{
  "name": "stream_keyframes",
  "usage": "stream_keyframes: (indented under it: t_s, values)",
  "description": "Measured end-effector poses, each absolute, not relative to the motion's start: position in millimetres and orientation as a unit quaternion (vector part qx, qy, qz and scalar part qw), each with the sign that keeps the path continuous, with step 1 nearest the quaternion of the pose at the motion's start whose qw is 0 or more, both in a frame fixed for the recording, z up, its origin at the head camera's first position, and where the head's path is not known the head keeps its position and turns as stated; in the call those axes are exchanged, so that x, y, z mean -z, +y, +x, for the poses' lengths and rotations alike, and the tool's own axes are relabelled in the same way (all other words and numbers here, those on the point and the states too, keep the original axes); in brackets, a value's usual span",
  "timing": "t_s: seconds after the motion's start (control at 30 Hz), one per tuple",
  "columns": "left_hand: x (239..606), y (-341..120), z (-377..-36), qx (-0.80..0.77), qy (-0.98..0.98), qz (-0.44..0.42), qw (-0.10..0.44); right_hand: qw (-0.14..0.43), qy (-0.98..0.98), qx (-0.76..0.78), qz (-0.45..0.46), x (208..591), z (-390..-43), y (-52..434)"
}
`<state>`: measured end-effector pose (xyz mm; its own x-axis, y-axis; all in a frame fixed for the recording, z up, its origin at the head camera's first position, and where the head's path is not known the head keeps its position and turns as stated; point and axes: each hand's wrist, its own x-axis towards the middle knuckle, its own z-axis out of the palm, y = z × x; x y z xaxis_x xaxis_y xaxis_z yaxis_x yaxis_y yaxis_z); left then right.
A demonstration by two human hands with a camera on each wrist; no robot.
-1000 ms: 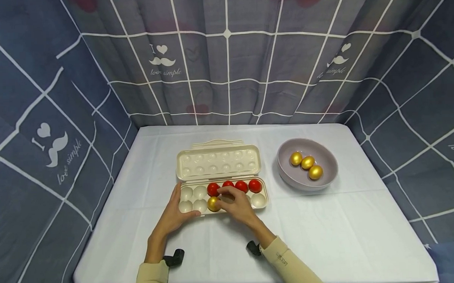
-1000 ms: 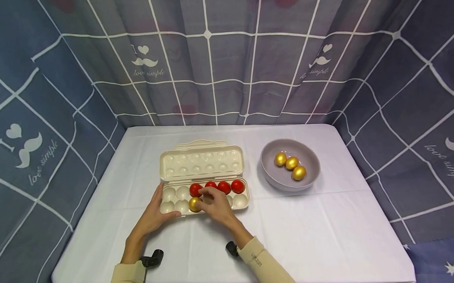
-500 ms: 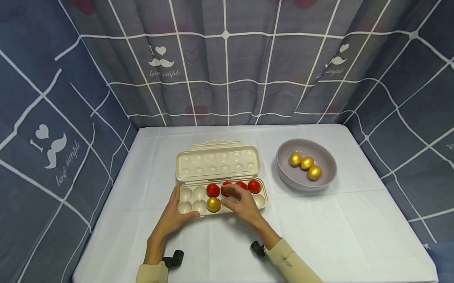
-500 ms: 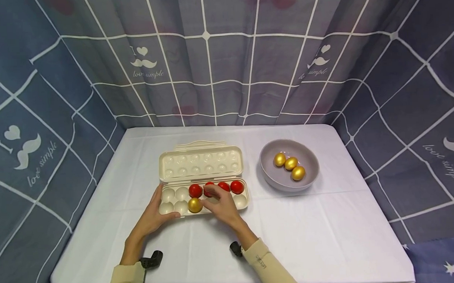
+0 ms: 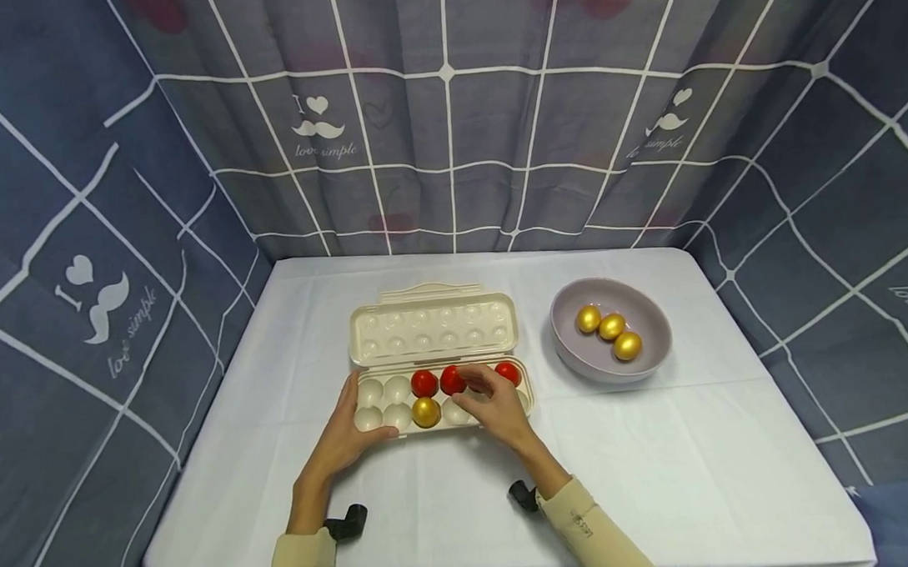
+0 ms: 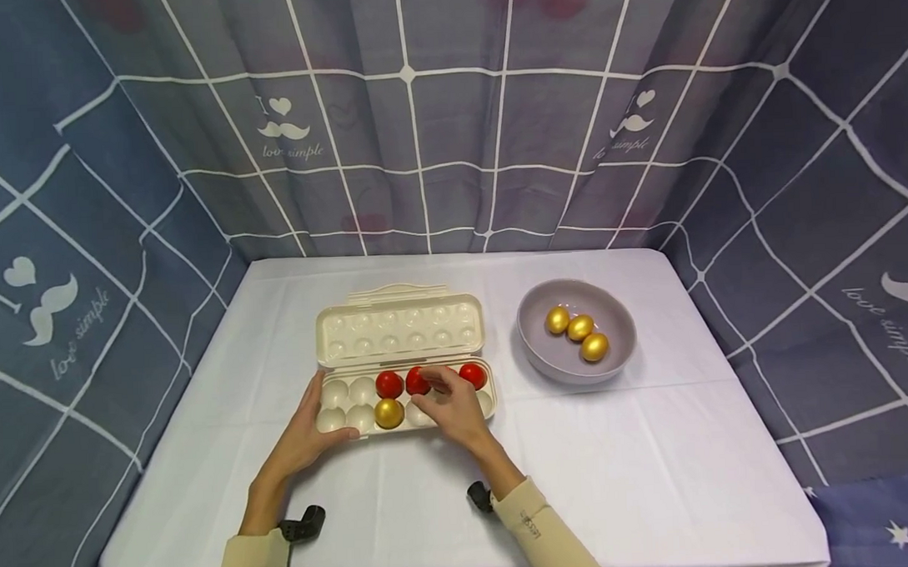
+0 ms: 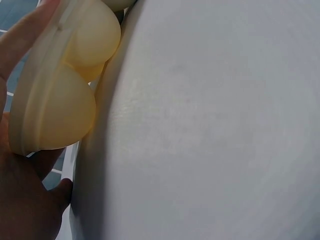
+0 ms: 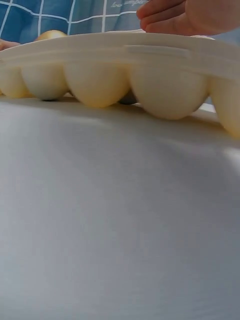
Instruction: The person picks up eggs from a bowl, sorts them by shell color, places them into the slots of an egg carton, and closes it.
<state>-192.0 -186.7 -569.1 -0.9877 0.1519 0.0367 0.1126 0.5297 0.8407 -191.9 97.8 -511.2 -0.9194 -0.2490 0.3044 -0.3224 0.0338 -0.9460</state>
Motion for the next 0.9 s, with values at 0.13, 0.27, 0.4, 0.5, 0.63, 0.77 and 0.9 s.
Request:
stream_keyframes:
  t_s: [0.13,0.27,0.4,0.5,0.63,0.77,0.9]
  values:
    - [570.8,-188.0,-190.5,-0.483,0.872,0.074,0.021,0.034,-0.712,-0.674,0.196,508.7,-193.0,102.8]
    - [571.1,-187.6,-191.1,-0.491,0.867,0.081,0.019,0.049,-0.710,-0.676,0.192,506.8,-194.1,106.3]
    - [570.8,-186.8,-192.3,-0.489,0.868,0.081,0.021,0.060,-0.713,-0.672,0.190,507.9,-194.8,107.8]
    - [569.7,-186.6,-191.7,-0.489,0.868,0.079,0.023,0.061,-0.712,-0.674,0.186,509.7,-194.5,108.1]
    - [570.2,-187.5,-191.6,-0.488,0.869,0.078,0.023,0.058,-0.711,-0.677,0.180,510.2,-194.1,108.8]
    - [571.1,-188.0,-192.1,-0.488,0.869,0.078,0.021,0.054,-0.709,-0.679,0.181,509.7,-194.4,111.2]
    - [571.1,-187.2,-191.5,-0.491,0.867,0.077,0.020,0.058,-0.710,-0.677,0.187,508.7,-194.7,114.8]
